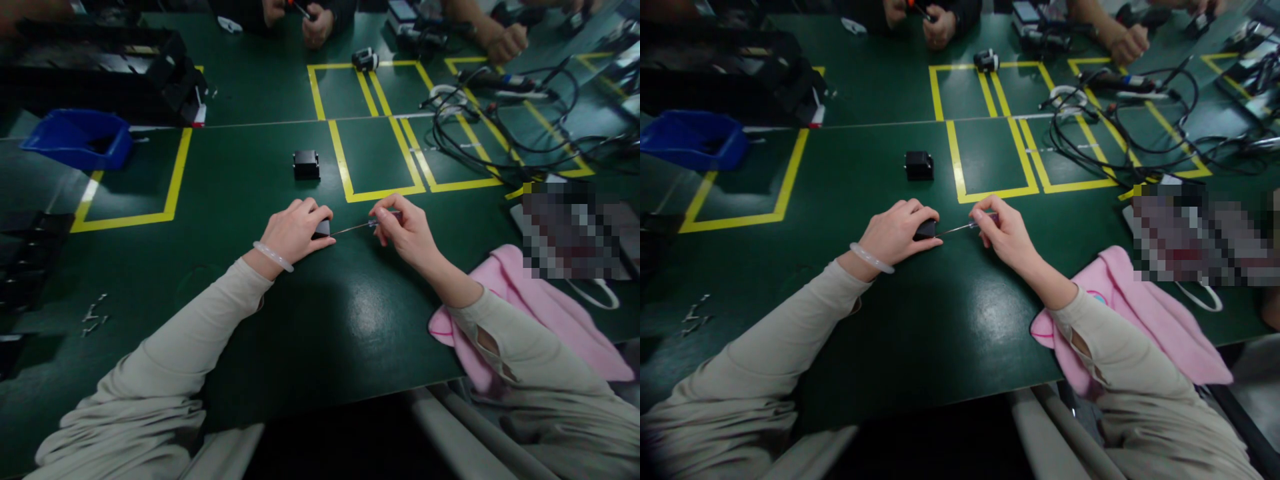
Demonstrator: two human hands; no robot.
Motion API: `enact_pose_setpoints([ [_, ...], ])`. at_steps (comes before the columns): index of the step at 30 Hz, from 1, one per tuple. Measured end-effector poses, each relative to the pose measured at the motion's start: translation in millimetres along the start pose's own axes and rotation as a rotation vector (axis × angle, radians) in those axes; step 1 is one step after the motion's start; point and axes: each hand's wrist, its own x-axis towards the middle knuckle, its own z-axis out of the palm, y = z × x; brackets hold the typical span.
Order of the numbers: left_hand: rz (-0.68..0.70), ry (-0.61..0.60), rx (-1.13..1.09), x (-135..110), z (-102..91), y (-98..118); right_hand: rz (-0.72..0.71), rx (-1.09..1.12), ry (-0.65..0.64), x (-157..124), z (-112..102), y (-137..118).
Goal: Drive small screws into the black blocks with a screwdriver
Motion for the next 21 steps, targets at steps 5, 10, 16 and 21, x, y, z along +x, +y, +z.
enact_pose_setpoints([
  [5, 0.008, 0.009, -0.002, 0.0, 1.5, -0.4, -0.013, 0.036, 0.008, 0.0, 0.5, -0.8],
  [10, 0.018, 0.020, 0.001, -0.2, 2.8, -0.9, 0.003, 0.033, 0.003, 0.5, 0.2, 1.3],
  [16, 0.010, 0.006, -0.010, 0.0, 1.4, -0.2, 0.006, 0.035, -0.002, 0.6, -0.3, 1.5],
  [21, 0.011, 0.005, 0.005, -0.6, 0.6, 0.3, 0.008, 0.059, -0.003, 1.1, -0.1, 0.7],
])
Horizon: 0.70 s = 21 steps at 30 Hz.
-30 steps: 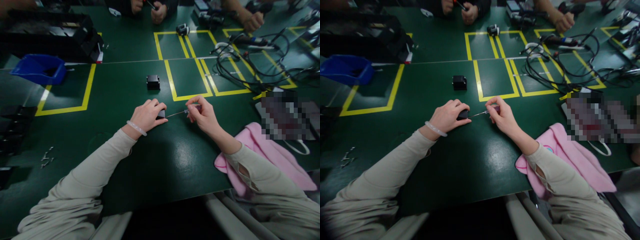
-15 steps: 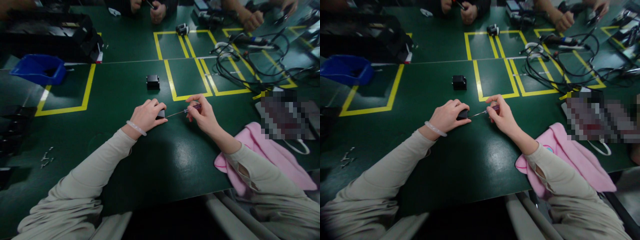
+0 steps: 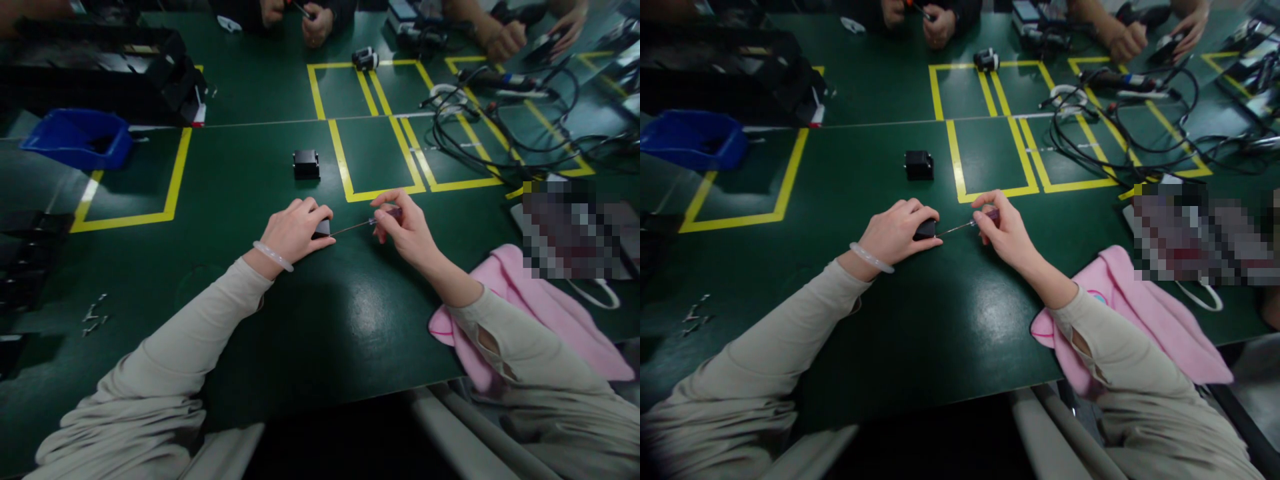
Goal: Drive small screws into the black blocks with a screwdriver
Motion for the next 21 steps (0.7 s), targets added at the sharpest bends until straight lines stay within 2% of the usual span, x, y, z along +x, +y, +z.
enact_pose_setpoints([
  [16, -0.007, -0.013, -0.012, -0.1, -1.0, 0.0, 0.023, -0.039, -0.001, 0.6, -1.2, 1.8],
  [21, -0.004, -0.006, -0.006, 0.0, -0.5, -0.2, -0.004, 0.026, -0.001, 0.9, -0.8, 1.2],
])
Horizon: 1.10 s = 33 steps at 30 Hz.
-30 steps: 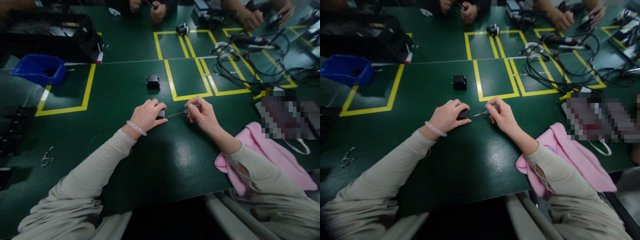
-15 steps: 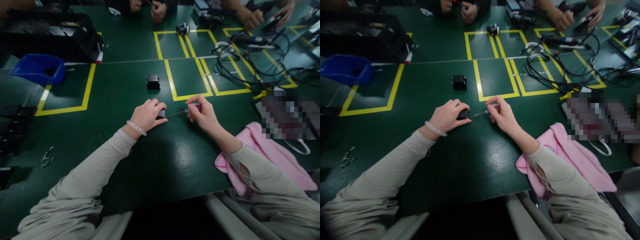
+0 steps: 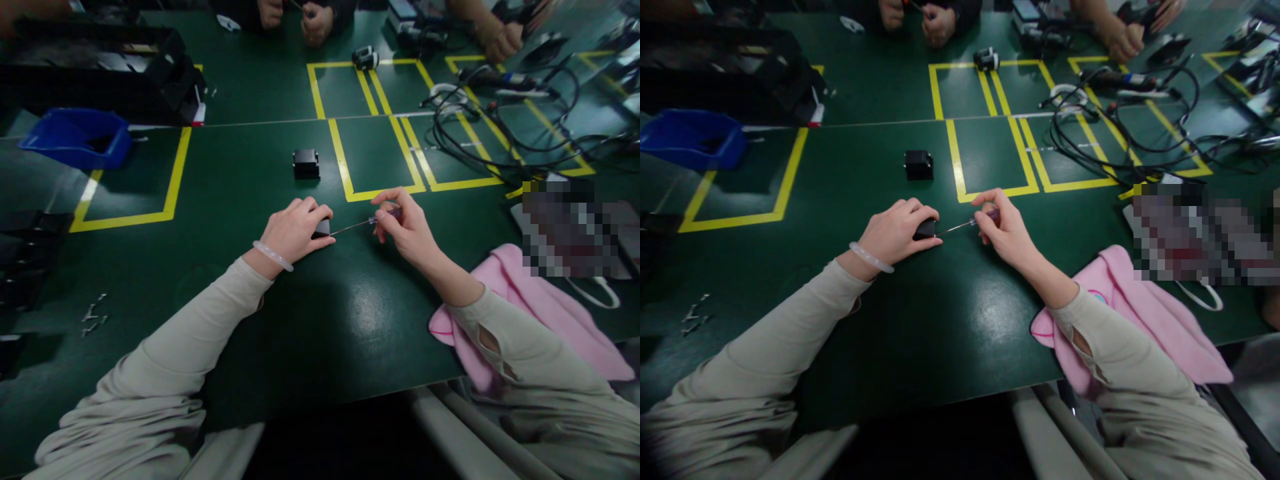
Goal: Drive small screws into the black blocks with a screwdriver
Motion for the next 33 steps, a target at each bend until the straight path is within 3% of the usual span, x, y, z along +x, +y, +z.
enact_pose_setpoints([
  [33, -0.014, -0.018, -0.005, 1.1, -1.2, 1.4, -0.004, -0.063, -0.011, -1.5, 0.2, -2.1],
])
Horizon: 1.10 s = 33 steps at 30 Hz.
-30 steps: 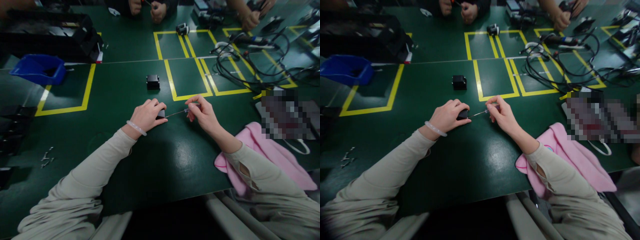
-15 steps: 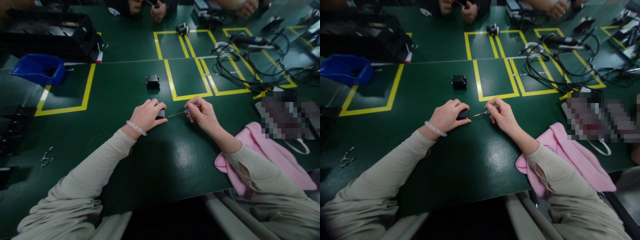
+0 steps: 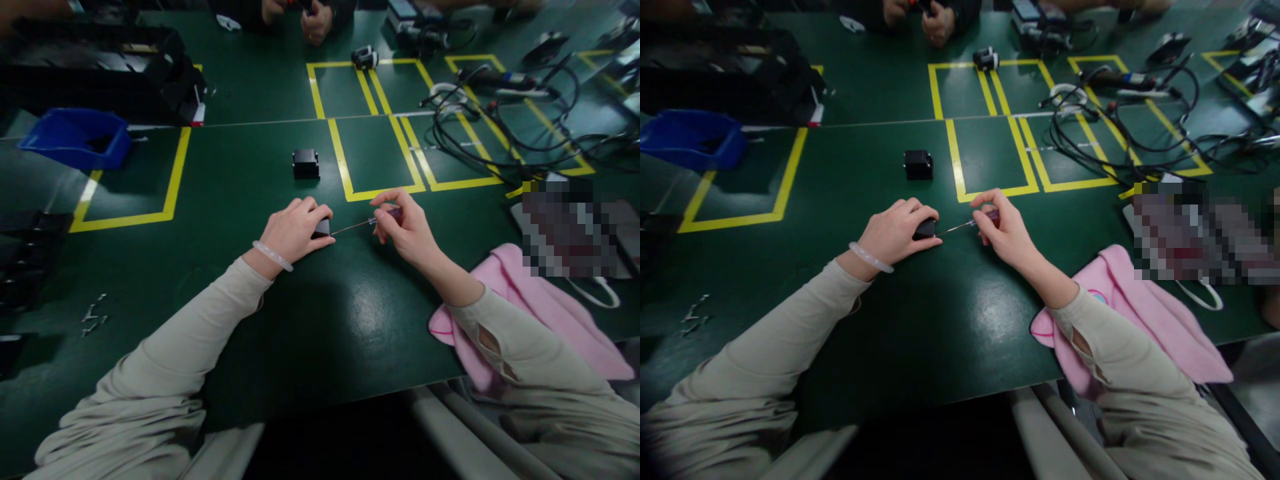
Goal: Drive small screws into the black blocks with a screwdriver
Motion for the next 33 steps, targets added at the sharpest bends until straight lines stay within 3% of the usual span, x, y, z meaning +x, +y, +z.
enact_pose_setpoints([
  [33, 0.010, 0.012, 0.000, -0.5, 1.3, -1.4, 0.046, 0.036, 0.002, 1.2, -0.4, 0.0],
])
